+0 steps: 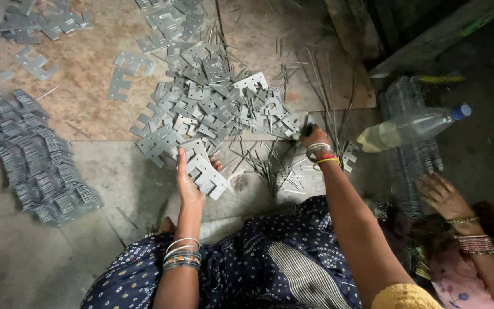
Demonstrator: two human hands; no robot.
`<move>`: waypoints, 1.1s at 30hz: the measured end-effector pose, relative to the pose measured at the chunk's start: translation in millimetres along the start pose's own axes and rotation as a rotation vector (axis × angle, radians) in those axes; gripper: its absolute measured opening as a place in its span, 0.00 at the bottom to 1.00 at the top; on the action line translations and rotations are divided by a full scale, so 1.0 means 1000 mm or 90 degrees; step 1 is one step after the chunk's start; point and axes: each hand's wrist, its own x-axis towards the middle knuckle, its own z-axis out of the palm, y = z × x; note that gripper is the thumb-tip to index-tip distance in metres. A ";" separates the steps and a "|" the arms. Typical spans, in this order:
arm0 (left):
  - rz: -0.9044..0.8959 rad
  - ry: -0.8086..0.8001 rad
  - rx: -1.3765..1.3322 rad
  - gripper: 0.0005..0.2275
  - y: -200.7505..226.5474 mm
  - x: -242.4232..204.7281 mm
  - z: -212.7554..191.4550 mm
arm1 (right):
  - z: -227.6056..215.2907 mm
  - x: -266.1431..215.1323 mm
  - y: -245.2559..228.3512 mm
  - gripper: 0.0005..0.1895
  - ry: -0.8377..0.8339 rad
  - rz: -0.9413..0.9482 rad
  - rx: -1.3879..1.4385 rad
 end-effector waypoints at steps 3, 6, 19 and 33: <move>-0.029 -0.001 -0.013 0.30 0.000 0.000 -0.001 | 0.006 0.001 0.003 0.21 0.001 -0.015 -0.024; -0.016 -0.011 -0.002 0.30 -0.002 0.002 0.000 | 0.005 -0.007 0.015 0.21 -0.017 -0.034 -0.040; 0.004 -0.003 0.067 0.23 -0.016 0.011 -0.009 | -0.064 -0.066 -0.020 0.17 -0.148 -0.137 0.318; -0.026 -0.007 0.146 0.26 -0.013 -0.004 0.006 | -0.001 -0.019 -0.078 0.25 0.071 -0.175 0.094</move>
